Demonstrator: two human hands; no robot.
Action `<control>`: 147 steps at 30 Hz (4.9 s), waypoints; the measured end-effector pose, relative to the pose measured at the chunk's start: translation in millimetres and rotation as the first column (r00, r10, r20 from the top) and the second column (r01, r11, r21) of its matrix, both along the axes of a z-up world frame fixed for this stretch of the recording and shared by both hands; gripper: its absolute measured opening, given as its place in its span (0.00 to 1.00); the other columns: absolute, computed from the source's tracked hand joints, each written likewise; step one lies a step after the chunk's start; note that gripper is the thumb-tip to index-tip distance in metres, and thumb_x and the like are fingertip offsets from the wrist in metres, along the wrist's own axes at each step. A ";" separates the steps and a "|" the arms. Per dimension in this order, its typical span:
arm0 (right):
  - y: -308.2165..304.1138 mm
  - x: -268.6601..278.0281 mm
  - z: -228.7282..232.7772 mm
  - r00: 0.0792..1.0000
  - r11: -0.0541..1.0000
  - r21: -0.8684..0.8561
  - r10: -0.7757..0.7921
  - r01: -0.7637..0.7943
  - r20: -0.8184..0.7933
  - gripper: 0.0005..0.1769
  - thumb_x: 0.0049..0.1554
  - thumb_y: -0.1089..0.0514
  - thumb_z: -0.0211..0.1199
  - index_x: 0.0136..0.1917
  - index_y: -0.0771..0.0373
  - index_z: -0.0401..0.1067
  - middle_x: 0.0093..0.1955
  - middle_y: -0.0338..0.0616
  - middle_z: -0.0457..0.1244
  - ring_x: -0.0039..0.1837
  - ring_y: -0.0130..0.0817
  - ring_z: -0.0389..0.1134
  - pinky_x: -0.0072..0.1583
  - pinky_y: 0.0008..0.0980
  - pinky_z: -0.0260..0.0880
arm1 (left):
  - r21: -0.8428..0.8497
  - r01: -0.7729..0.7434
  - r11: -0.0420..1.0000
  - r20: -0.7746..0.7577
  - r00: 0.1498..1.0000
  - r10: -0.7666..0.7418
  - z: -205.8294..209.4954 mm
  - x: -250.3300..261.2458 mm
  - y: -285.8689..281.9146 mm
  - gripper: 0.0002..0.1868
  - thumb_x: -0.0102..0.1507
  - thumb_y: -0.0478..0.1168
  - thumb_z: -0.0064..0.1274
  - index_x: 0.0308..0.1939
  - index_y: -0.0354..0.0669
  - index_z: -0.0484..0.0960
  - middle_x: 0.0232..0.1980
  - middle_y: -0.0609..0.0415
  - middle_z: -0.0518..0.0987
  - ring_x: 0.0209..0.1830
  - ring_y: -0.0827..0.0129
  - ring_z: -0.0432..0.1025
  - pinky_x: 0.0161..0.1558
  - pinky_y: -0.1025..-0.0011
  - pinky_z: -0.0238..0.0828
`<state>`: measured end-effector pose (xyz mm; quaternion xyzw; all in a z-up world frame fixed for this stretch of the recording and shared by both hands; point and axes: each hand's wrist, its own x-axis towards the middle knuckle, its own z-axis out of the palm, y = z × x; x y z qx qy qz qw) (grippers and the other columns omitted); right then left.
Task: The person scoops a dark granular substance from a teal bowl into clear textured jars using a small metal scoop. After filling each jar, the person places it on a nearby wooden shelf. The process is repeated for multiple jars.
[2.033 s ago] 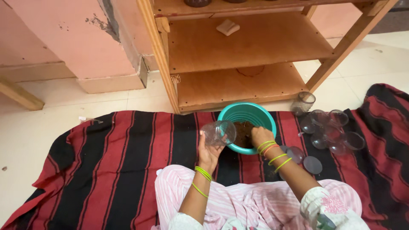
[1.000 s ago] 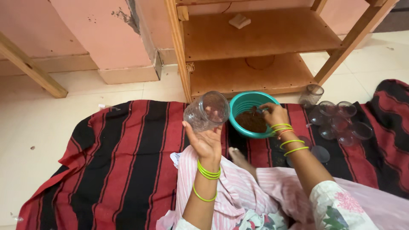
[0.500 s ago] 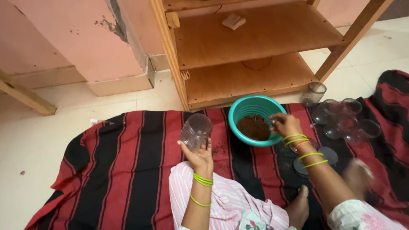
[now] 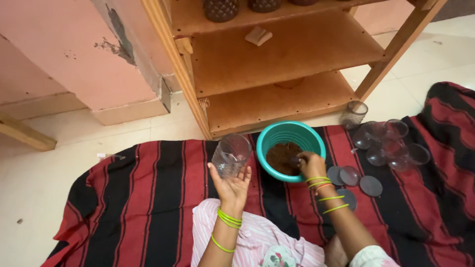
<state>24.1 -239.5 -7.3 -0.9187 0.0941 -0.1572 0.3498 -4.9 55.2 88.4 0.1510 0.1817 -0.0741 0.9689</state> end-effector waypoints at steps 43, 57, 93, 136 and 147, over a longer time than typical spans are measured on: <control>-135.0 -32.5 -37.8 0.919 0.885 -0.264 -0.337 0.383 0.203 0.17 0.50 0.58 0.66 0.54 0.61 0.79 0.54 0.59 0.70 0.60 0.58 0.71 0.61 0.48 0.72 | 0.168 0.193 0.967 -0.061 0.981 -0.185 36.5 -9.5 -30.7 0.36 0.64 0.71 0.39 0.62 0.49 0.74 0.56 0.52 0.81 0.52 0.61 0.76 0.49 0.60 0.75; -30.9 41.4 1.9 0.849 0.857 -0.312 0.233 -0.410 -0.474 0.13 0.54 0.53 0.68 0.52 0.56 0.82 0.49 0.59 0.71 0.54 0.56 0.72 0.58 0.51 0.73 | 0.130 0.185 0.974 0.029 0.981 -0.190 74.2 -25.0 -33.3 0.35 0.65 0.70 0.40 0.60 0.48 0.77 0.54 0.52 0.81 0.52 0.61 0.76 0.51 0.60 0.76; -6.1 38.6 -27.5 0.673 0.870 -0.299 0.049 -0.392 -0.738 0.18 0.54 0.56 0.68 0.57 0.65 0.78 0.60 0.61 0.68 0.64 0.57 0.70 0.64 0.47 0.73 | 0.124 0.163 0.979 -0.143 0.979 -0.145 23.5 -53.3 -20.8 0.37 0.62 0.71 0.45 0.60 0.47 0.77 0.52 0.52 0.82 0.51 0.63 0.75 0.51 0.64 0.76; 4.1 54.5 -38.0 0.689 0.588 0.792 0.507 0.163 -0.518 0.07 0.61 0.66 0.60 0.47 0.73 0.75 0.38 0.49 0.69 0.37 0.36 0.71 0.41 0.34 0.76 | 0.246 0.092 0.965 -0.133 0.989 -0.061 -37.8 -7.8 -31.6 0.31 0.64 0.67 0.51 0.57 0.46 0.79 0.53 0.53 0.81 0.50 0.64 0.75 0.51 0.64 0.73; -37.8 62.1 -10.4 0.733 0.587 0.792 0.463 0.166 -0.497 0.11 0.60 0.62 0.63 0.54 0.71 0.76 0.42 0.48 0.70 0.42 0.35 0.72 0.46 0.34 0.78 | 0.366 0.053 0.929 -0.093 0.995 -0.020 -24.8 6.1 -31.6 0.32 0.65 0.63 0.50 0.60 0.42 0.78 0.57 0.52 0.81 0.56 0.65 0.75 0.57 0.66 0.72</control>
